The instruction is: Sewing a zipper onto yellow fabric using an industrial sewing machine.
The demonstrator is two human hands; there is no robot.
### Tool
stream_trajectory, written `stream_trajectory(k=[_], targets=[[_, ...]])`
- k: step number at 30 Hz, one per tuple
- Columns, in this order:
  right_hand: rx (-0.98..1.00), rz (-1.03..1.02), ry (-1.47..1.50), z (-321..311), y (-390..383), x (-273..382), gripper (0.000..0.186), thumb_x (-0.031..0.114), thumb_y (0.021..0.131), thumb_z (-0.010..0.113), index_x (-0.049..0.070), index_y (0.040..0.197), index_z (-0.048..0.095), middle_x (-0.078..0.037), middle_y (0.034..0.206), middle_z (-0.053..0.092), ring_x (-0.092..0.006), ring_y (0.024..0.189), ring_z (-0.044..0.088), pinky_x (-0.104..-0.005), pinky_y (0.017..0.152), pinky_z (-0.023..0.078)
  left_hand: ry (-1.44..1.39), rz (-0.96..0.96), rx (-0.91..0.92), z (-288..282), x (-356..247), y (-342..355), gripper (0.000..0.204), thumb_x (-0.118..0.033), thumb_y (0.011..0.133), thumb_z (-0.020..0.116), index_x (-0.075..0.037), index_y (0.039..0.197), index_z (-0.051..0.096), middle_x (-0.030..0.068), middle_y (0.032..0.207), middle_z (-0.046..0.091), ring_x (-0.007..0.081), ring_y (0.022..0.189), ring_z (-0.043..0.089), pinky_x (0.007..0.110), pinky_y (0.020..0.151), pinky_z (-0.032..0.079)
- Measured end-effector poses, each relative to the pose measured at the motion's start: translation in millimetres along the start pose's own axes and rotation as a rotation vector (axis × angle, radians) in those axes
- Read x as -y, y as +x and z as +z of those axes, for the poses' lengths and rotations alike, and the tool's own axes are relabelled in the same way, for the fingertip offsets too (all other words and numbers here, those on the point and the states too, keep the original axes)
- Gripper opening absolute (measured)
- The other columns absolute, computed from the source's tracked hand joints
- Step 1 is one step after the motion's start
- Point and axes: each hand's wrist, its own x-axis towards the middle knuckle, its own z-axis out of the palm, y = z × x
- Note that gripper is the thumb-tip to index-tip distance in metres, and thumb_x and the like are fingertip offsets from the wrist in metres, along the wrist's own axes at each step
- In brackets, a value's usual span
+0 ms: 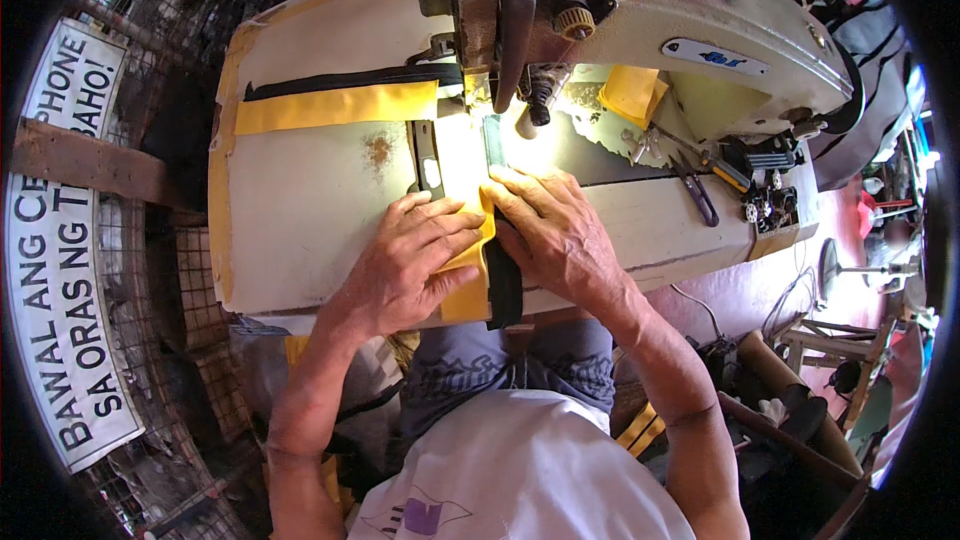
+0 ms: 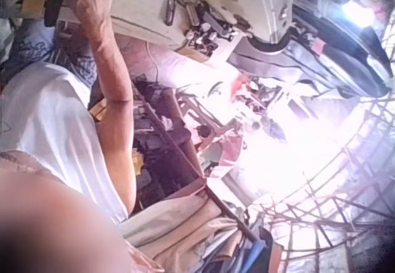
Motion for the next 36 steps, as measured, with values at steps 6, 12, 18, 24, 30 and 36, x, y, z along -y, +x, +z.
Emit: stream_trajectory(k=[6, 12, 18, 24, 30, 36], targets=[[0.001, -0.025, -0.032, 1, 0, 0, 0.048, 0.009, 0.078, 0.075, 0.006, 0.124, 0.064, -0.013, 0.132, 0.062, -0.0321, 0.122, 0.058, -0.0459, 0.105, 0.044, 0.174, 0.009, -0.143, -8, 36, 42, 0.033, -0.029, 0.097, 0.062, 0.000, 0.110, 0.068, 0.0153, 0.121, 0.065, 0.0320, 0.120, 0.057, 0.047, 0.110, 0.038], [0.046, -0.031, -0.034, -3, 2, 0, 0.047, 0.011, 0.079, 0.074, 0.008, 0.126, 0.063, -0.012, 0.133, 0.061, -0.0313, 0.124, 0.057, -0.0464, 0.107, 0.042, 0.282, 0.093, -0.183, 5, 52, 57, 0.028, -0.017, 0.085, 0.067, -0.001, 0.108, 0.068, 0.0142, 0.123, 0.064, 0.0305, 0.120, 0.058, 0.046, 0.110, 0.042], [0.106, -0.040, -0.093, -8, 6, 2, 0.045, 0.015, 0.082, 0.072, 0.008, 0.126, 0.062, -0.012, 0.132, 0.061, -0.0302, 0.126, 0.055, -0.0456, 0.108, 0.040, 0.317, 0.136, -0.133, 5, 56, 55, 0.030, -0.016, 0.083, 0.068, -0.003, 0.110, 0.069, 0.0138, 0.123, 0.064, 0.0311, 0.123, 0.058, 0.047, 0.114, 0.041], [0.129, -0.009, -0.119, -10, 12, 5, 0.043, 0.014, 0.082, 0.071, 0.008, 0.124, 0.063, -0.011, 0.131, 0.061, -0.0289, 0.126, 0.055, -0.0450, 0.108, 0.040, 0.343, 0.141, -0.062, 1, 61, 57, 0.031, -0.016, 0.084, 0.068, -0.002, 0.112, 0.069, 0.0138, 0.125, 0.063, 0.0310, 0.125, 0.057, 0.047, 0.114, 0.041], [0.110, 0.029, -0.102, -8, 16, 5, 0.045, 0.009, 0.081, 0.073, 0.008, 0.124, 0.064, -0.012, 0.135, 0.062, -0.0323, 0.128, 0.055, -0.0473, 0.108, 0.042, 0.340, 0.103, -0.097, 0, 61, 59, 0.031, -0.016, 0.086, 0.067, -0.001, 0.113, 0.069, 0.0139, 0.126, 0.063, 0.0312, 0.127, 0.055, 0.048, 0.114, 0.039], [0.027, 0.059, -0.122, -1, 4, 19, 0.044, 0.011, 0.083, 0.067, 0.002, 0.126, 0.061, -0.015, 0.131, 0.061, -0.0325, 0.126, 0.055, -0.0473, 0.108, 0.041, 0.403, 0.087, -0.137, 9, 44, 48, 0.032, -0.014, 0.087, 0.065, 0.001, 0.116, 0.066, 0.0154, 0.128, 0.062, 0.0320, 0.130, 0.052, 0.049, 0.116, 0.036]])
